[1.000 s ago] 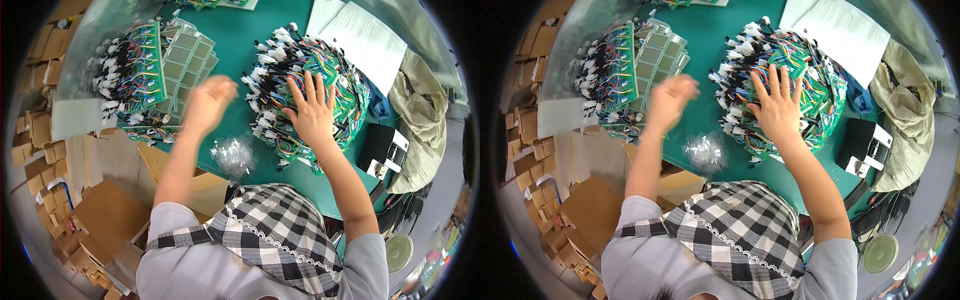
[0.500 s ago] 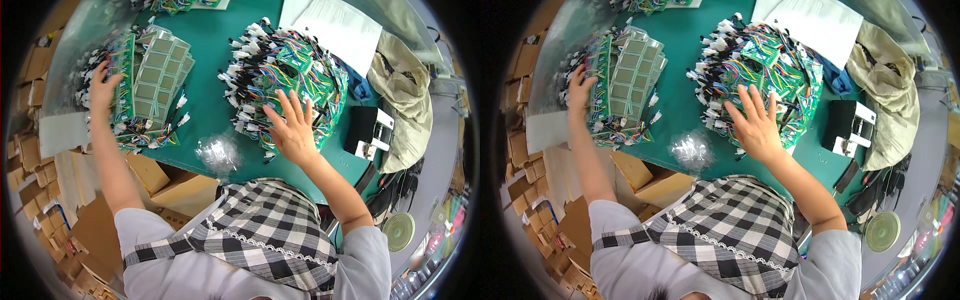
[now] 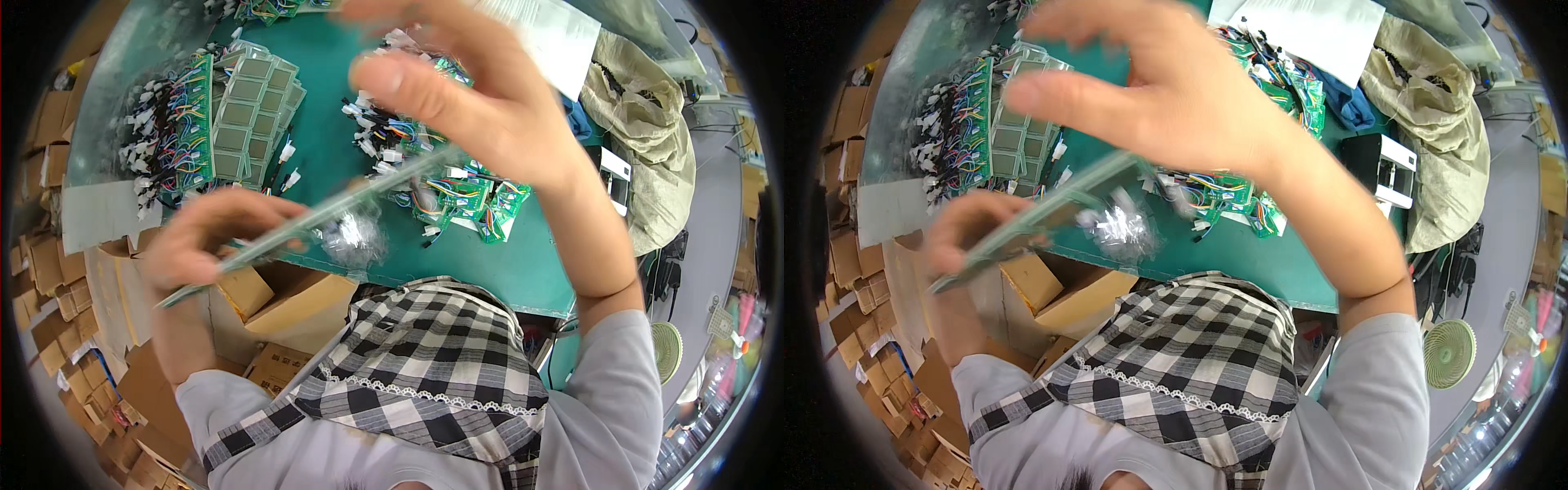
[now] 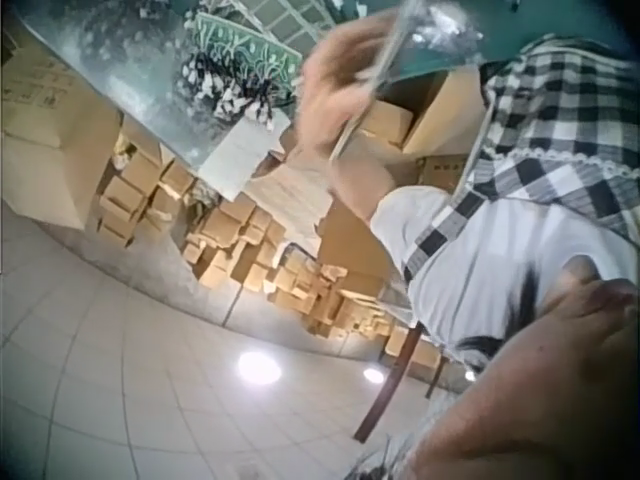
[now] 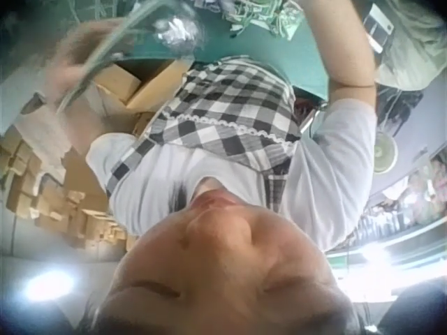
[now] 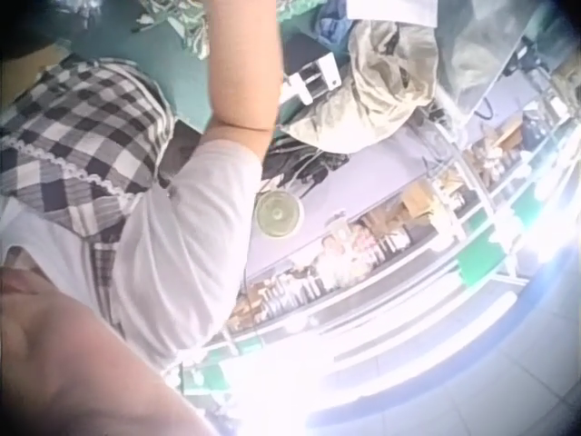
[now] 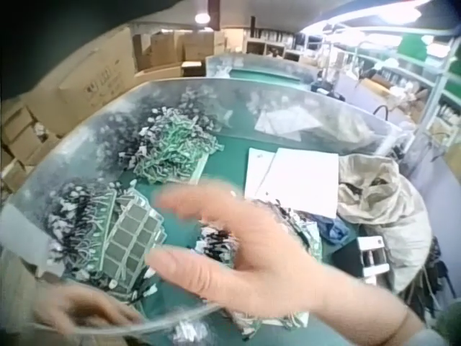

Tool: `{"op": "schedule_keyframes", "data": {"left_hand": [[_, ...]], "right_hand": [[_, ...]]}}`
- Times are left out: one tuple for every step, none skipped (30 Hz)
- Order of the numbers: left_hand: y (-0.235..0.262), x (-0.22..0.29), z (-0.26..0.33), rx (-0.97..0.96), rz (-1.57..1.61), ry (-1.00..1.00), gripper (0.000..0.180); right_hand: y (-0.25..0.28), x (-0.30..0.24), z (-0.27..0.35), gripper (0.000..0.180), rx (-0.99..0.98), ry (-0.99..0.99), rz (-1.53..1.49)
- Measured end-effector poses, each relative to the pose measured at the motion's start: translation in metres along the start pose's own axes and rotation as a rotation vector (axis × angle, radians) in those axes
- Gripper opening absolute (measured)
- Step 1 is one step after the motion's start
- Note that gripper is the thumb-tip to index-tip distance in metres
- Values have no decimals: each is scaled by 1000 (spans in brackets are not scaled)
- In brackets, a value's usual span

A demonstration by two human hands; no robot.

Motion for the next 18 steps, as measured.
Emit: {"op": "schedule_keyframes", "data": {"left_hand": [[-13, -19, 3, -7, 111, 131, 83], [-25, -31, -6, -25, 254, 212, 80], [-34, -39, -9, -27, 394, 293, 78], [-35, -54, -11, -47, 465, 335, 75], [-39, -56, -14, -60, 530, 380, 72], [-39, -50, -22, -325, -427, 282, 74], [-27, -71, -17, -316, -424, 278, 74], [-13, -102, -3, -172, 103, 243, 82], [-1, -118, 3, -30, 630, 186, 90], [13, -120, -3, 240, 517, 89, 95], [27, -119, -7, 509, 395, -10, 101], [33, -113, -8, 420, 598, -65, 103], [24, -103, -17, 581, 446, -129, 84], [24, -108, -20, 622, 226, -122, 71], [23, -110, -24, 655, 8, -111, 61], [13, -108, -31, 735, 294, -108, 54], [9, -112, -35, 640, 300, -134, 46], [-2, -109, -43, 600, 314, -161, 42]], "right_hand": [[0, 6, 0, 56, -432, -133, 168], [-2, 40, 16, 68, -737, -228, 95], [-7, 63, 35, 82, -1078, -413, -48], [-13, 80, 64, 89, -1248, -614, -139], [-18, 87, 84, 89, -1373, -595, -235], [-20, 79, 95, 80, -1437, -662, -290], [-22, 83, 107, 67, -1487, -855, -283], [-24, 87, 114, 65, -1413, -846, -313], [-22, 92, 122, 62, -1331, -846, -345], [-20, 93, 131, 62, -1334, -845, -341], [-16, 92, 136, 67, -1143, -884, -473], [-14, 92, 141, 72, -950, -911, -603], [-17, 91, 147, 72, -964, -906, -601], [-20, 88, 151, 81, -892, -873, -753], [-19, 84, 153, 91, -811, -839, -901], [-22, 92, 156, 122, -821, -783, -795], [-25, 98, 158, 122, -838, -774, -795], [-30, 103, 154, 117, -755, -830, -914]]}}
Point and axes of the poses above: each hand's wrist, its own z-axis away from the middle knuckle, its own y-axis out of the back of the hand, x = y × z, the point moved 3 cm from there along -z, towards the middle knuckle, and after that the axes turned 12 degrees about -y, right-handed, at the moved point
